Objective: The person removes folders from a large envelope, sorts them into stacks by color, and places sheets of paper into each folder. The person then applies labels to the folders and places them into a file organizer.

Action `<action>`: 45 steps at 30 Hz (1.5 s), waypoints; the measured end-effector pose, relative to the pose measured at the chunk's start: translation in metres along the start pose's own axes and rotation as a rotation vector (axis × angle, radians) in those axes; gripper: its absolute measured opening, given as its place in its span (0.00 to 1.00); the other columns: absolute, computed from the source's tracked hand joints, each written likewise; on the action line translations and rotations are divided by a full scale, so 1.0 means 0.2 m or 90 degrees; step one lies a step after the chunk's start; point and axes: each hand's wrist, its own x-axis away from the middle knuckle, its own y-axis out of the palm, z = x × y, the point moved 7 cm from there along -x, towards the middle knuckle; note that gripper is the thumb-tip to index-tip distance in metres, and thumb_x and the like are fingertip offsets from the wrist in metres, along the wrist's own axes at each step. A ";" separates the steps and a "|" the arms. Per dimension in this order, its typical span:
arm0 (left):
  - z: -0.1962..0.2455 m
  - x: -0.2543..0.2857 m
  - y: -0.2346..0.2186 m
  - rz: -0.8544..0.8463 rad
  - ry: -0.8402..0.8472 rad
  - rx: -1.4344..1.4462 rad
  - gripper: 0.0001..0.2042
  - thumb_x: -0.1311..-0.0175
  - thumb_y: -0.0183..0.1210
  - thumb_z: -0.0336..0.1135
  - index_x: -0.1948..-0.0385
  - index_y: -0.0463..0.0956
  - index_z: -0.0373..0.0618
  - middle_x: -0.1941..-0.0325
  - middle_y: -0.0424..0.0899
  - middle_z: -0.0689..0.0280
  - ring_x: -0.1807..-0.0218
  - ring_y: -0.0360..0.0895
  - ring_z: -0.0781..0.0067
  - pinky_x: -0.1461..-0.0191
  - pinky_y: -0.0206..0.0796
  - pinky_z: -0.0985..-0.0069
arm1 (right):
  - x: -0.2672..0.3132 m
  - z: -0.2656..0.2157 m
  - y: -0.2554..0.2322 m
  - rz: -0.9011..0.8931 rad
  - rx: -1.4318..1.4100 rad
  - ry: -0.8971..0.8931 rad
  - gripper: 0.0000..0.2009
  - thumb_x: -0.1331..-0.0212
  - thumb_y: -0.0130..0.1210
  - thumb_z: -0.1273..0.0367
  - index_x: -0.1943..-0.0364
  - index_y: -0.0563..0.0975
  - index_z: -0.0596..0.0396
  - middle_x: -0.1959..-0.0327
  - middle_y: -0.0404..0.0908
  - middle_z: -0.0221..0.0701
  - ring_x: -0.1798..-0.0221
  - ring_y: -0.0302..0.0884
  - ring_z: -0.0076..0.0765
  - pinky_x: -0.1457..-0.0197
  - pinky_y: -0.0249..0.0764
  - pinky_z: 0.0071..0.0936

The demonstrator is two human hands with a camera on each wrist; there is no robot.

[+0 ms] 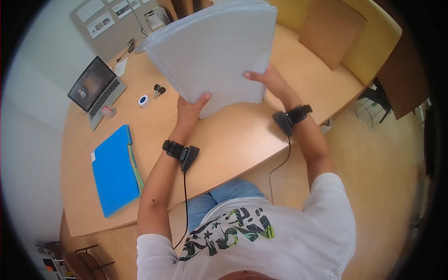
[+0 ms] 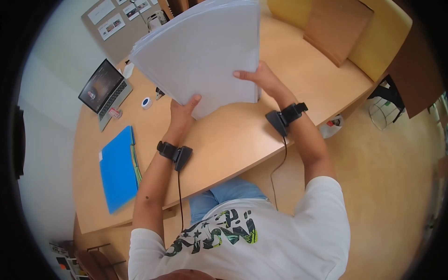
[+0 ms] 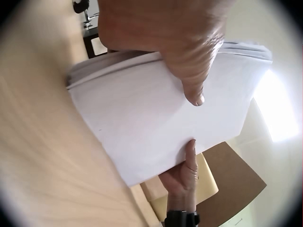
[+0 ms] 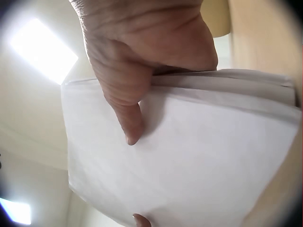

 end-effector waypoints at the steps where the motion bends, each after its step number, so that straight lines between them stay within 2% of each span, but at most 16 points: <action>1: 0.01 0.00 0.00 -0.012 -0.048 -0.009 0.27 0.46 0.69 0.41 0.50 0.70 0.33 0.53 0.78 0.59 0.52 0.75 0.70 0.48 0.68 0.73 | 0.01 0.03 0.02 0.001 -0.012 0.018 0.22 0.47 0.65 0.65 0.49 0.75 0.60 0.53 0.80 0.34 0.49 0.74 0.28 0.42 0.69 0.28; 3: 0.02 0.02 0.00 -0.031 -0.153 -0.027 0.28 0.47 0.69 0.41 0.49 0.69 0.33 0.52 0.78 0.59 0.52 0.74 0.69 0.47 0.68 0.73 | 0.02 0.04 0.02 -0.006 -0.041 0.045 0.23 0.47 0.65 0.66 0.48 0.74 0.60 0.52 0.79 0.34 0.49 0.74 0.29 0.42 0.69 0.28; 15: 0.07 0.03 0.03 -0.070 -0.044 0.033 0.24 0.45 0.68 0.35 0.49 0.70 0.33 0.53 0.78 0.60 0.52 0.74 0.71 0.49 0.68 0.74 | 0.07 -0.03 -0.04 0.021 -0.016 -0.027 0.35 0.56 0.70 0.66 0.41 0.68 0.58 0.46 0.74 0.35 0.40 0.68 0.33 0.36 0.63 0.29; 19: 0.08 0.01 0.02 -0.100 -0.093 -0.014 0.22 0.43 0.66 0.39 0.53 0.73 0.33 0.55 0.79 0.61 0.53 0.74 0.71 0.48 0.67 0.73 | 0.06 -0.54 -0.10 0.164 0.105 -0.365 0.43 0.60 0.74 0.66 0.37 0.61 0.59 0.38 0.66 0.39 0.36 0.63 0.37 0.35 0.63 0.33; 21: 0.06 0.00 0.02 -0.091 -0.120 -0.032 0.21 0.43 0.67 0.39 0.54 0.74 0.33 0.57 0.79 0.62 0.54 0.75 0.72 0.49 0.68 0.74 | 0.13 -0.88 -0.03 0.208 0.392 -0.604 0.46 0.57 0.72 0.61 0.34 0.57 0.60 0.38 0.66 0.36 0.35 0.61 0.37 0.34 0.62 0.35; 24: 0.03 -0.02 0.00 -0.050 -0.111 -0.033 0.18 0.44 0.67 0.38 0.58 0.77 0.33 0.62 0.82 0.62 0.61 0.77 0.75 0.56 0.70 0.76 | 0.19 -1.16 0.18 0.207 0.711 -0.705 0.52 0.54 0.65 0.44 0.31 0.50 0.58 0.29 0.51 0.48 0.27 0.48 0.53 0.28 0.51 0.44; 26: 0.03 -0.02 0.00 -0.040 -0.110 -0.028 0.18 0.45 0.68 0.38 0.59 0.78 0.33 0.62 0.82 0.62 0.61 0.77 0.74 0.56 0.70 0.76 | 0.18 -1.23 0.26 0.245 0.791 -0.845 0.54 0.57 0.66 0.44 0.32 0.51 0.61 0.31 0.53 0.50 0.28 0.49 0.55 0.28 0.50 0.46; 28: 0.03 -0.02 0.00 -0.041 -0.105 -0.020 0.18 0.45 0.68 0.38 0.59 0.78 0.33 0.62 0.82 0.62 0.60 0.77 0.74 0.56 0.70 0.76 | 0.13 -1.20 0.34 0.154 0.872 -0.808 0.55 0.60 0.67 0.44 0.32 0.52 0.64 0.32 0.54 0.52 0.28 0.49 0.56 0.28 0.50 0.46; 30: 0.03 -0.03 0.00 -0.055 -0.095 -0.012 0.18 0.46 0.69 0.38 0.59 0.78 0.33 0.62 0.82 0.61 0.60 0.78 0.73 0.55 0.70 0.76 | 0.06 -1.09 0.41 -0.058 0.932 -0.579 0.57 0.62 0.68 0.43 0.33 0.52 0.66 0.32 0.55 0.54 0.29 0.50 0.57 0.28 0.50 0.46; 33: 0.02 -0.03 -0.01 -0.072 -0.083 -0.050 0.18 0.47 0.69 0.36 0.59 0.78 0.33 0.61 0.83 0.61 0.59 0.78 0.73 0.56 0.71 0.77 | -0.02 -1.10 0.37 -0.138 0.875 -0.510 0.58 0.63 0.67 0.41 0.34 0.51 0.68 0.33 0.54 0.56 0.29 0.50 0.58 0.28 0.50 0.46; 34: 0.02 -0.04 -0.01 -0.076 -0.075 -0.044 0.18 0.47 0.69 0.36 0.58 0.77 0.33 0.61 0.83 0.61 0.59 0.78 0.73 0.55 0.70 0.77 | 0.02 -1.16 0.36 0.037 0.856 -0.679 0.56 0.62 0.66 0.41 0.35 0.53 0.69 0.34 0.56 0.56 0.31 0.53 0.57 0.29 0.53 0.43; 37: 0.03 -0.03 0.00 -0.088 -0.060 -0.022 0.19 0.47 0.69 0.35 0.58 0.77 0.34 0.60 0.82 0.62 0.59 0.77 0.74 0.55 0.70 0.77 | -0.03 -1.09 0.38 -0.105 0.874 -0.585 0.54 0.61 0.66 0.42 0.36 0.56 0.69 0.35 0.59 0.55 0.32 0.56 0.56 0.32 0.57 0.42; 38: 0.04 -0.03 0.01 -0.093 -0.054 -0.013 0.19 0.47 0.69 0.35 0.58 0.76 0.35 0.60 0.82 0.63 0.59 0.77 0.74 0.55 0.70 0.77 | -0.07 -1.01 0.39 -0.371 0.913 -0.214 0.52 0.60 0.65 0.42 0.37 0.57 0.68 0.36 0.60 0.54 0.34 0.58 0.57 0.34 0.59 0.42; 41: 0.05 -0.03 0.01 -0.100 -0.033 -0.017 0.20 0.48 0.70 0.36 0.57 0.75 0.35 0.59 0.81 0.63 0.58 0.77 0.73 0.54 0.70 0.76 | 0.00 -1.14 0.39 -0.101 0.911 -0.581 0.49 0.57 0.64 0.42 0.39 0.59 0.68 0.40 0.66 0.54 0.37 0.64 0.55 0.36 0.61 0.42; 44: 0.11 -0.03 0.01 -0.101 -0.005 -0.025 0.23 0.48 0.70 0.38 0.55 0.73 0.36 0.58 0.80 0.63 0.57 0.76 0.73 0.53 0.70 0.76 | -0.07 -1.03 0.36 -0.305 0.866 -0.135 0.47 0.57 0.65 0.45 0.39 0.60 0.67 0.41 0.68 0.53 0.39 0.66 0.54 0.37 0.63 0.39; 45: 0.13 -0.04 0.00 -0.104 0.007 -0.029 0.24 0.49 0.70 0.39 0.55 0.73 0.36 0.58 0.80 0.63 0.56 0.76 0.73 0.53 0.70 0.76 | -0.06 -1.05 0.37 -0.246 0.875 -0.260 0.47 0.57 0.66 0.46 0.38 0.60 0.66 0.41 0.67 0.52 0.39 0.66 0.54 0.37 0.63 0.39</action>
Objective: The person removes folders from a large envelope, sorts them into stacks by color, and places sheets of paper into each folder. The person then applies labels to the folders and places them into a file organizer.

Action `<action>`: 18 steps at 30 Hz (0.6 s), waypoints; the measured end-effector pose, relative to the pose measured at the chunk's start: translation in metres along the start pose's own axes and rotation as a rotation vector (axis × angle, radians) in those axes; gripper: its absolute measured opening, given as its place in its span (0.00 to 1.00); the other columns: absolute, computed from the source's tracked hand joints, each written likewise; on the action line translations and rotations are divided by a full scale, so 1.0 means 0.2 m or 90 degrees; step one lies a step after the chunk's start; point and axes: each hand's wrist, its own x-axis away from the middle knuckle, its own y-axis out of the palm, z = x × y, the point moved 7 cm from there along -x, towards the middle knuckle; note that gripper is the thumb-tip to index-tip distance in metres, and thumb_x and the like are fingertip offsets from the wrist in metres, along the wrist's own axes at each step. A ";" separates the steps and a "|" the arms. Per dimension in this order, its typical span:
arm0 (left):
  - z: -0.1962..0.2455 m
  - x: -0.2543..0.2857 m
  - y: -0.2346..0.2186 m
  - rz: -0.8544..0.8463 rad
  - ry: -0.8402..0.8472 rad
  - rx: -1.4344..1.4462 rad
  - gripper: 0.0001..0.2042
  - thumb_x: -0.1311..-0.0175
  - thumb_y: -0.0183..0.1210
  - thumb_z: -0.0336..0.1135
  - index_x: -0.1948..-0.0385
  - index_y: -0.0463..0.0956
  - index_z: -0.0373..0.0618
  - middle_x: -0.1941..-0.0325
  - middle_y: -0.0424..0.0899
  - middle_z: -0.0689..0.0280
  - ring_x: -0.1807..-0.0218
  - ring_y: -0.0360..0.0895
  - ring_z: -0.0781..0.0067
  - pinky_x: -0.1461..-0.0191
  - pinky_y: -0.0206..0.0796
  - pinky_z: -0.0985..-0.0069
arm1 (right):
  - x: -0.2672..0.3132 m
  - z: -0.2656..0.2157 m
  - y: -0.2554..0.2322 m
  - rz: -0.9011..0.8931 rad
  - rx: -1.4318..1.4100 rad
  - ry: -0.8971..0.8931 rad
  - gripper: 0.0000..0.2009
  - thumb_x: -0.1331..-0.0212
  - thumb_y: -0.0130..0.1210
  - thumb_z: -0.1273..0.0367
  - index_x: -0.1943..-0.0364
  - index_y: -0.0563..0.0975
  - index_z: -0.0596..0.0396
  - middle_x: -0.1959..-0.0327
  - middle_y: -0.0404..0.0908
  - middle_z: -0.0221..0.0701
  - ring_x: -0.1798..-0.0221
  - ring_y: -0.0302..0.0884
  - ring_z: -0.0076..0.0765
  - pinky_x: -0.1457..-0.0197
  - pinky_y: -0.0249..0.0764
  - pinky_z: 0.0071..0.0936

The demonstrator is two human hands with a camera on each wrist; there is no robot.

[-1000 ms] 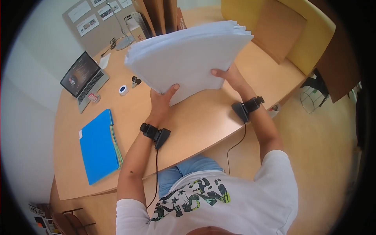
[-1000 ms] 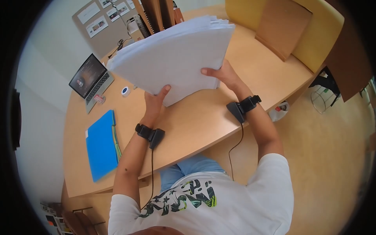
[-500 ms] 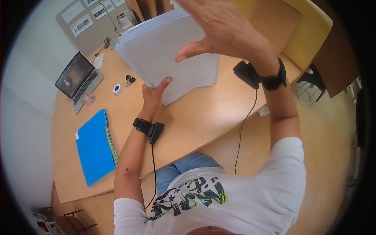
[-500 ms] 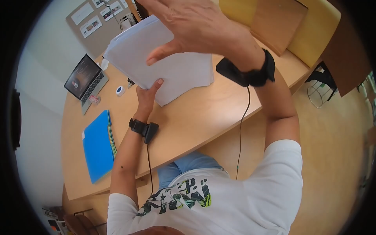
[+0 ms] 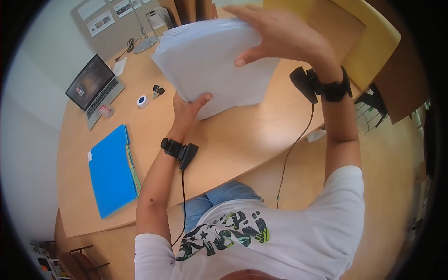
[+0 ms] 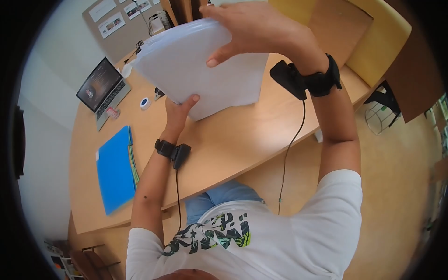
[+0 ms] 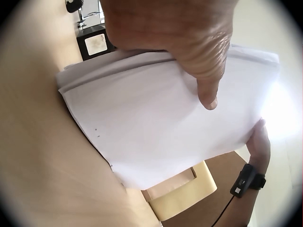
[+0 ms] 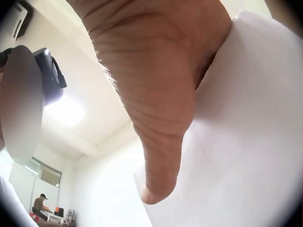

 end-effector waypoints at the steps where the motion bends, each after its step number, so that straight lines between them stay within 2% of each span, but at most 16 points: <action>1: 0.02 -0.01 -0.01 0.009 0.027 0.009 0.24 0.49 0.70 0.40 0.54 0.72 0.36 0.58 0.80 0.63 0.56 0.76 0.73 0.53 0.70 0.76 | 0.01 -0.01 -0.01 0.109 0.043 -0.051 0.47 0.57 0.66 0.46 0.38 0.60 0.65 0.40 0.67 0.52 0.39 0.66 0.55 0.37 0.63 0.39; 2: 0.04 -0.02 -0.02 0.019 0.054 0.019 0.24 0.49 0.70 0.40 0.54 0.72 0.36 0.57 0.80 0.62 0.57 0.76 0.72 0.53 0.70 0.76 | 0.04 -0.03 -0.05 0.218 0.087 -0.103 0.47 0.57 0.67 0.47 0.37 0.59 0.64 0.40 0.67 0.52 0.39 0.66 0.55 0.36 0.62 0.38; 3: 0.06 -0.03 -0.03 0.030 0.081 0.029 0.25 0.49 0.70 0.41 0.53 0.72 0.37 0.57 0.80 0.62 0.57 0.76 0.72 0.53 0.70 0.76 | 0.02 0.00 -0.01 0.106 0.060 -0.053 0.48 0.58 0.67 0.47 0.37 0.58 0.63 0.39 0.65 0.52 0.38 0.64 0.55 0.35 0.62 0.39; 5: 0.09 -0.06 -0.03 0.037 0.050 0.017 0.25 0.49 0.71 0.40 0.54 0.72 0.37 0.57 0.80 0.62 0.56 0.76 0.71 0.52 0.70 0.75 | -0.01 -0.03 0.00 -0.118 0.004 0.044 0.50 0.58 0.67 0.47 0.35 0.56 0.62 0.36 0.61 0.52 0.35 0.60 0.56 0.34 0.60 0.40; 8: 0.14 -0.09 -0.05 0.063 0.042 0.028 0.27 0.49 0.71 0.39 0.50 0.69 0.37 0.54 0.78 0.61 0.53 0.75 0.70 0.50 0.69 0.74 | 0.08 0.05 -0.10 0.242 0.106 0.013 0.52 0.60 0.68 0.46 0.34 0.55 0.62 0.35 0.61 0.50 0.32 0.56 0.53 0.31 0.57 0.41; 9: 0.15 -0.09 -0.05 0.074 0.044 0.039 0.28 0.49 0.71 0.38 0.49 0.68 0.37 0.52 0.77 0.60 0.52 0.75 0.70 0.49 0.69 0.74 | 0.13 0.14 -0.08 0.291 0.040 0.058 0.53 0.60 0.68 0.46 0.33 0.53 0.61 0.33 0.59 0.47 0.30 0.54 0.53 0.29 0.52 0.40; 11: 0.24 -0.09 -0.07 0.145 0.121 0.020 0.32 0.49 0.70 0.37 0.44 0.63 0.38 0.47 0.73 0.59 0.48 0.73 0.68 0.46 0.68 0.72 | 0.22 0.33 -0.02 0.388 -0.091 0.142 0.56 0.61 0.68 0.46 0.31 0.50 0.61 0.29 0.54 0.41 0.27 0.48 0.51 0.24 0.43 0.37; 14: 0.38 -0.10 -0.07 0.207 0.211 -0.049 0.36 0.46 0.68 0.36 0.39 0.55 0.39 0.43 0.69 0.57 0.44 0.69 0.65 0.42 0.65 0.70 | 0.27 0.55 0.27 0.530 -0.649 0.109 0.42 0.55 0.71 0.58 0.37 0.61 0.60 0.40 0.66 0.40 0.37 0.63 0.38 0.37 0.64 0.35; 17: 0.44 -0.14 -0.03 0.183 0.229 -0.071 0.36 0.43 0.66 0.38 0.37 0.53 0.39 0.43 0.68 0.56 0.42 0.68 0.64 0.39 0.63 0.69 | 0.23 0.48 0.52 0.387 -0.923 0.123 0.39 0.54 0.70 0.55 0.40 0.65 0.59 0.44 0.71 0.38 0.39 0.66 0.35 0.37 0.64 0.33; 18: 0.44 -0.15 -0.01 0.165 0.227 -0.067 0.36 0.42 0.65 0.38 0.37 0.52 0.39 0.44 0.68 0.57 0.41 0.68 0.64 0.39 0.62 0.68 | 0.23 0.46 0.52 0.388 -0.877 0.135 0.37 0.54 0.69 0.56 0.40 0.66 0.59 0.45 0.72 0.37 0.40 0.67 0.34 0.38 0.64 0.32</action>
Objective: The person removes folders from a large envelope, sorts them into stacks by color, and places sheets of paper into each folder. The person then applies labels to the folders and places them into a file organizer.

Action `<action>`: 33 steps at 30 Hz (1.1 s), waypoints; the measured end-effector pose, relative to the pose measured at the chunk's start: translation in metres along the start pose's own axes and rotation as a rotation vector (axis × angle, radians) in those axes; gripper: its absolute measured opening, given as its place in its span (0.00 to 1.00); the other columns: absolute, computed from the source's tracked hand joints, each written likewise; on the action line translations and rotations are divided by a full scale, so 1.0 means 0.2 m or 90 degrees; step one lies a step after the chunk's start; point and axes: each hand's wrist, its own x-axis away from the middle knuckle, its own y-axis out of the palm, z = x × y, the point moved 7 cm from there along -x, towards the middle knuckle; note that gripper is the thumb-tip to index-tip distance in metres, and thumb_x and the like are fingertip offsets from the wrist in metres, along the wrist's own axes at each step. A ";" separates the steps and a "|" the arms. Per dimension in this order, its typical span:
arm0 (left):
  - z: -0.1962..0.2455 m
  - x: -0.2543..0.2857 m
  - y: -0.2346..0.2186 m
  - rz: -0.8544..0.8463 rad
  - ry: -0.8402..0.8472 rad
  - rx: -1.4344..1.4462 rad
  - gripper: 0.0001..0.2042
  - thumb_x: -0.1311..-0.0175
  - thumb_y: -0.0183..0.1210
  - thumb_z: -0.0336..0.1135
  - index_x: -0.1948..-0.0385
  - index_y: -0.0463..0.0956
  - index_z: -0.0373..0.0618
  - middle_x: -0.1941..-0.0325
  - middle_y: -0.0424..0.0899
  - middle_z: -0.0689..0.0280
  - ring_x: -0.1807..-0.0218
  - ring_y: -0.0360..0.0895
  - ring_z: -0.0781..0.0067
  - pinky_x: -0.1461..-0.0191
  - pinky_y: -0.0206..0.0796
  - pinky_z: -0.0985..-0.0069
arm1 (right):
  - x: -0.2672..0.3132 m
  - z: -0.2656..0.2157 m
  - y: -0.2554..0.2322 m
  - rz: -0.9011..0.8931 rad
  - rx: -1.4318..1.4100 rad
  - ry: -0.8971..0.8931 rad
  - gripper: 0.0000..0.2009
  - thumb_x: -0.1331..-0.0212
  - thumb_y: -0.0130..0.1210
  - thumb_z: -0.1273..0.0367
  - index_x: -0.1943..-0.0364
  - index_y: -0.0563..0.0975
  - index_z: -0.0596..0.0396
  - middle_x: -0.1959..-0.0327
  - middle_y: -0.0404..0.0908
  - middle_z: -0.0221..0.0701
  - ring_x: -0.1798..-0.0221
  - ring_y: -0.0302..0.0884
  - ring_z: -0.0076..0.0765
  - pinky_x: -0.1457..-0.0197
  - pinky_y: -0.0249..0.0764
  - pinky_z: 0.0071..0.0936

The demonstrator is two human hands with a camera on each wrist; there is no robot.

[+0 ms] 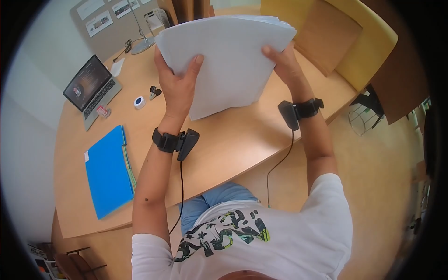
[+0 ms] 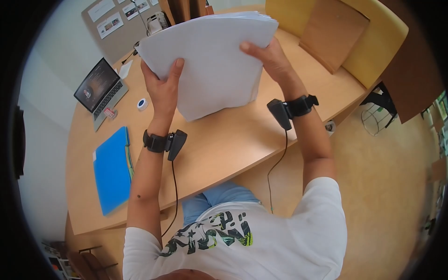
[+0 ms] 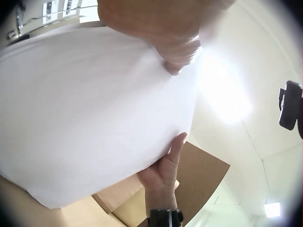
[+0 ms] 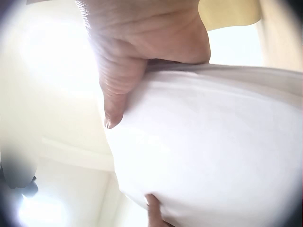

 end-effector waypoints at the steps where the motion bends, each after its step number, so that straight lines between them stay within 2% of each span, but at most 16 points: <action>1: 0.00 -0.01 0.01 -0.022 0.004 0.002 0.36 0.42 0.65 0.39 0.37 0.52 0.39 0.43 0.68 0.56 0.41 0.67 0.64 0.39 0.62 0.69 | 0.01 -0.02 0.03 0.005 0.047 -0.007 0.36 0.54 0.69 0.57 0.41 0.67 0.59 0.46 0.73 0.36 0.42 0.68 0.34 0.38 0.65 0.32; 3: -0.02 -0.04 0.00 -0.066 0.010 0.002 0.37 0.41 0.64 0.40 0.36 0.50 0.39 0.42 0.67 0.56 0.40 0.66 0.64 0.38 0.62 0.69 | 0.01 -0.02 0.05 -0.014 0.074 -0.009 0.34 0.53 0.69 0.59 0.43 0.69 0.59 0.49 0.75 0.35 0.44 0.70 0.33 0.38 0.65 0.31; 6: -0.04 -0.03 -0.03 -0.085 -0.012 0.050 0.33 0.40 0.63 0.42 0.39 0.56 0.36 0.44 0.71 0.56 0.43 0.70 0.64 0.41 0.64 0.69 | 0.00 0.04 0.04 -0.076 0.033 0.028 0.32 0.52 0.68 0.61 0.44 0.70 0.60 0.50 0.77 0.34 0.46 0.73 0.33 0.38 0.65 0.31; 9: -0.27 0.08 -0.04 -0.195 -0.214 0.084 0.27 0.39 0.62 0.44 0.44 0.65 0.34 0.49 0.77 0.57 0.49 0.75 0.67 0.46 0.68 0.71 | 0.05 0.24 -0.03 -0.099 0.068 0.121 0.30 0.51 0.67 0.64 0.44 0.70 0.61 0.50 0.77 0.34 0.47 0.73 0.33 0.38 0.65 0.30; 12: -0.46 0.29 -0.03 -0.262 -0.343 0.007 0.28 0.39 0.61 0.47 0.48 0.70 0.29 0.51 0.78 0.56 0.49 0.75 0.68 0.44 0.67 0.71 | 0.19 0.48 -0.03 -0.103 0.134 0.220 0.28 0.50 0.66 0.66 0.44 0.70 0.62 0.48 0.77 0.35 0.46 0.73 0.32 0.39 0.66 0.29; 15: -0.53 0.43 -0.01 -0.302 -0.461 0.092 0.28 0.39 0.61 0.46 0.47 0.69 0.29 0.49 0.78 0.55 0.48 0.75 0.67 0.46 0.68 0.72 | 0.26 0.54 -0.02 -0.097 0.142 0.274 0.27 0.48 0.64 0.67 0.44 0.70 0.63 0.48 0.77 0.35 0.47 0.74 0.32 0.40 0.67 0.30; 18: -0.52 0.42 -0.05 -0.299 -0.493 0.089 0.27 0.38 0.61 0.44 0.46 0.68 0.29 0.47 0.77 0.55 0.47 0.75 0.66 0.45 0.69 0.74 | 0.26 0.48 0.00 -0.094 0.133 0.296 0.26 0.48 0.63 0.69 0.44 0.70 0.63 0.50 0.78 0.36 0.49 0.75 0.32 0.42 0.70 0.29; 20: -0.46 0.46 -0.05 -0.249 -0.566 0.248 0.27 0.38 0.61 0.42 0.45 0.66 0.29 0.47 0.76 0.55 0.48 0.76 0.65 0.45 0.70 0.74 | 0.26 0.45 0.03 -0.075 0.064 0.337 0.26 0.48 0.63 0.69 0.44 0.70 0.63 0.50 0.78 0.37 0.50 0.76 0.32 0.43 0.71 0.29; 21: -0.44 0.49 -0.05 -0.222 -0.600 0.329 0.27 0.38 0.61 0.41 0.45 0.66 0.29 0.47 0.76 0.55 0.48 0.77 0.65 0.45 0.71 0.74 | 0.27 0.47 0.05 -0.107 0.038 0.357 0.28 0.49 0.64 0.70 0.43 0.68 0.64 0.50 0.77 0.38 0.50 0.76 0.32 0.44 0.72 0.28; 24: -0.58 0.71 -0.07 -0.256 -0.645 0.301 0.28 0.38 0.60 0.37 0.41 0.61 0.31 0.47 0.76 0.56 0.50 0.78 0.66 0.48 0.74 0.72 | 0.40 0.66 0.07 -0.207 0.112 0.436 0.30 0.51 0.64 0.72 0.42 0.66 0.66 0.50 0.77 0.39 0.50 0.76 0.33 0.44 0.71 0.28; 25: -0.55 0.75 -0.11 -0.284 -0.710 0.205 0.31 0.40 0.60 0.32 0.37 0.55 0.35 0.48 0.75 0.57 0.52 0.79 0.67 0.57 0.78 0.71 | 0.42 0.68 0.08 -0.214 0.247 0.398 0.32 0.52 0.64 0.73 0.41 0.65 0.68 0.50 0.76 0.41 0.50 0.76 0.35 0.44 0.71 0.28; 29: -0.53 0.78 -0.17 -0.279 -0.693 0.138 0.33 0.42 0.60 0.29 0.36 0.50 0.38 0.47 0.74 0.56 0.54 0.80 0.67 0.66 0.79 0.73 | 0.49 0.62 0.09 -0.171 0.234 0.459 0.34 0.52 0.64 0.69 0.39 0.64 0.67 0.46 0.74 0.43 0.47 0.74 0.35 0.41 0.69 0.28; 31: -0.53 0.79 -0.18 -0.270 -0.674 0.149 0.33 0.42 0.60 0.29 0.37 0.50 0.37 0.48 0.74 0.55 0.57 0.81 0.67 0.70 0.79 0.75 | 0.52 0.62 0.10 -0.184 0.249 0.443 0.34 0.52 0.64 0.69 0.39 0.63 0.67 0.46 0.74 0.43 0.47 0.74 0.37 0.41 0.69 0.29; 33: -0.51 0.79 -0.20 -0.300 -0.569 0.088 0.34 0.42 0.59 0.29 0.37 0.49 0.36 0.49 0.74 0.54 0.59 0.81 0.67 0.71 0.79 0.75 | 0.53 0.61 0.11 -0.191 0.272 0.419 0.35 0.53 0.64 0.69 0.39 0.63 0.67 0.47 0.75 0.44 0.47 0.74 0.38 0.42 0.69 0.30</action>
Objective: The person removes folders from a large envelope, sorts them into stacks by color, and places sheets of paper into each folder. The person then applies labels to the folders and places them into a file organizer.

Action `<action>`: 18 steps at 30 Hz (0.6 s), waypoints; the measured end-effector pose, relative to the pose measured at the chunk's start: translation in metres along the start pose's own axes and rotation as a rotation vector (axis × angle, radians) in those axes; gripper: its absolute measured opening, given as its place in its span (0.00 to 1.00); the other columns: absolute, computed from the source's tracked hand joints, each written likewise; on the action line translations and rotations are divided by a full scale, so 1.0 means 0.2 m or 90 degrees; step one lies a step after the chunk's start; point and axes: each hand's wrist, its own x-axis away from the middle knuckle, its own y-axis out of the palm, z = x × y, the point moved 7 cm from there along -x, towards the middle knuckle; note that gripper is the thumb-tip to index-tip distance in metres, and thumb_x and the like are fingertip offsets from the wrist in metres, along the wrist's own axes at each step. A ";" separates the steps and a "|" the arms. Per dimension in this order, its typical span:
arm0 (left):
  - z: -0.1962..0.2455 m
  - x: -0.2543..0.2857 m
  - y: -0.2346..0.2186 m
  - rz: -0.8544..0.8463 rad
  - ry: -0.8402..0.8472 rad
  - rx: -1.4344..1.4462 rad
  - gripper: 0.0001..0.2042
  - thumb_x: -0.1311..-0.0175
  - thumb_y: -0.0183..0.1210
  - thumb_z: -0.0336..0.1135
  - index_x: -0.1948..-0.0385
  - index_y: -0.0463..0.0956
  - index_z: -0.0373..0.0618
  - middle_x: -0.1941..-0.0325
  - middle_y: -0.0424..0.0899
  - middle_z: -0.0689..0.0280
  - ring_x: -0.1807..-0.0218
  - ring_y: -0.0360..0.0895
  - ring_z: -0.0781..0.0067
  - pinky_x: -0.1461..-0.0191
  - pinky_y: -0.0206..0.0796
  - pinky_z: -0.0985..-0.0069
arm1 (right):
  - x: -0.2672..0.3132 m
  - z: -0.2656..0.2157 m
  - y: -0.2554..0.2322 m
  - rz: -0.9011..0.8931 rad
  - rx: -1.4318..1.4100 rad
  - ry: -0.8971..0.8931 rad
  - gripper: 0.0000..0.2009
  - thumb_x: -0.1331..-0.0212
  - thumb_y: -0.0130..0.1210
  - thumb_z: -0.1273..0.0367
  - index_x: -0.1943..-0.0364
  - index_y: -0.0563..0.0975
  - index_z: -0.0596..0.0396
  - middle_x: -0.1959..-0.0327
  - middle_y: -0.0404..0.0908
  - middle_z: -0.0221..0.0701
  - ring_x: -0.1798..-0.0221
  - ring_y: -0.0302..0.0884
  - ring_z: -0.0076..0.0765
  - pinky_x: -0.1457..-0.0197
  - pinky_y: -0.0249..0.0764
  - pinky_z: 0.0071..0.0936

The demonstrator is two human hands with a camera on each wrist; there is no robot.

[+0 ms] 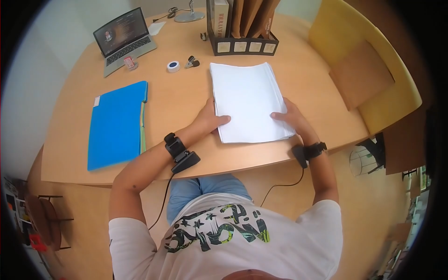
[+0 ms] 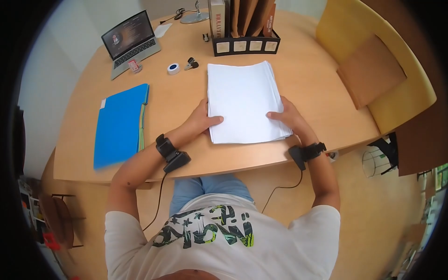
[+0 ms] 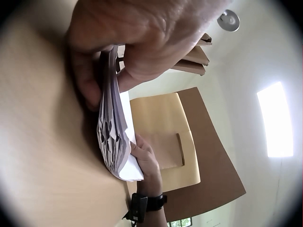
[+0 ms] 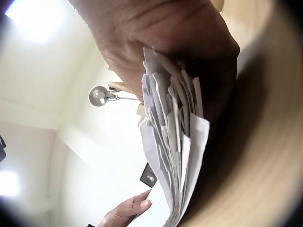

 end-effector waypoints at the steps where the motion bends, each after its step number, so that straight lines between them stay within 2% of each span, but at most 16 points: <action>1: 0.04 0.03 -0.01 0.002 0.042 -0.046 0.34 0.42 0.59 0.29 0.37 0.49 0.36 0.50 0.75 0.54 0.60 0.82 0.67 0.72 0.79 0.75 | 0.01 -0.01 0.01 0.007 0.015 -0.011 0.35 0.54 0.64 0.70 0.40 0.63 0.67 0.47 0.75 0.45 0.47 0.75 0.39 0.42 0.70 0.30; 4: 0.07 0.12 -0.03 0.017 -0.026 -0.076 0.37 0.42 0.60 0.30 0.35 0.45 0.35 0.51 0.74 0.51 0.62 0.81 0.67 0.76 0.76 0.79 | 0.02 -0.05 0.04 0.016 0.110 -0.004 0.35 0.55 0.65 0.69 0.40 0.63 0.67 0.47 0.75 0.48 0.47 0.75 0.43 0.42 0.70 0.33; 7: 0.13 0.23 -0.10 -0.036 -0.148 -0.190 0.38 0.41 0.61 0.35 0.34 0.47 0.36 0.49 0.73 0.51 0.63 0.80 0.69 0.72 0.74 0.77 | 0.02 -0.11 0.03 0.017 0.310 0.000 0.36 0.55 0.65 0.66 0.40 0.64 0.66 0.47 0.74 0.51 0.47 0.75 0.48 0.43 0.70 0.36; 8: 0.18 0.27 -0.16 -0.021 -0.075 -0.253 0.37 0.41 0.61 0.37 0.34 0.49 0.37 0.48 0.73 0.52 0.62 0.79 0.69 0.68 0.74 0.76 | 0.03 -0.12 0.04 0.016 0.388 -0.004 0.36 0.55 0.66 0.65 0.40 0.64 0.66 0.47 0.74 0.52 0.47 0.74 0.50 0.43 0.70 0.37; 10: 0.26 0.42 -0.28 0.010 0.065 -0.387 0.36 0.41 0.61 0.41 0.34 0.54 0.40 0.46 0.72 0.54 0.58 0.78 0.70 0.61 0.73 0.73 | 0.06 -0.17 0.01 0.099 0.550 0.022 0.36 0.54 0.66 0.64 0.40 0.64 0.64 0.48 0.74 0.51 0.47 0.74 0.52 0.44 0.70 0.38; 11: 0.34 0.54 -0.36 0.032 0.061 -0.393 0.33 0.40 0.61 0.42 0.35 0.57 0.42 0.45 0.72 0.57 0.54 0.77 0.69 0.54 0.70 0.71 | 0.10 -0.19 0.00 0.143 0.628 0.034 0.36 0.54 0.66 0.64 0.40 0.65 0.63 0.48 0.73 0.51 0.47 0.73 0.53 0.45 0.70 0.38; 12: 0.42 0.65 -0.44 0.054 0.056 -0.400 0.31 0.39 0.60 0.43 0.36 0.60 0.44 0.43 0.72 0.59 0.50 0.75 0.68 0.47 0.68 0.68 | 0.14 -0.25 0.01 0.183 0.637 -0.048 0.35 0.53 0.66 0.64 0.40 0.66 0.62 0.48 0.74 0.49 0.47 0.73 0.52 0.44 0.70 0.38; 14: 0.42 0.84 -0.67 0.096 0.070 -0.432 0.29 0.38 0.59 0.42 0.36 0.61 0.46 0.39 0.70 0.61 0.41 0.70 0.67 0.41 0.64 0.68 | 0.24 -0.37 0.03 0.271 0.643 -0.212 0.32 0.52 0.66 0.63 0.41 0.68 0.60 0.49 0.74 0.45 0.47 0.73 0.50 0.44 0.69 0.38; 16: 0.33 1.05 -1.00 0.256 0.018 -0.431 0.28 0.37 0.57 0.42 0.36 0.61 0.45 0.36 0.68 0.59 0.37 0.68 0.64 0.36 0.59 0.67 | 0.34 -0.43 0.09 0.265 0.431 -0.234 0.29 0.51 0.65 0.65 0.43 0.70 0.58 0.47 0.74 0.42 0.45 0.72 0.47 0.42 0.68 0.38; 18: 0.19 1.26 -1.36 0.476 -0.031 -0.448 0.32 0.37 0.57 0.51 0.37 0.62 0.39 0.37 0.68 0.51 0.37 0.67 0.59 0.36 0.59 0.66 | 0.40 -0.44 0.20 0.231 0.215 -0.205 0.28 0.52 0.66 0.65 0.45 0.72 0.58 0.44 0.71 0.40 0.42 0.68 0.44 0.38 0.64 0.38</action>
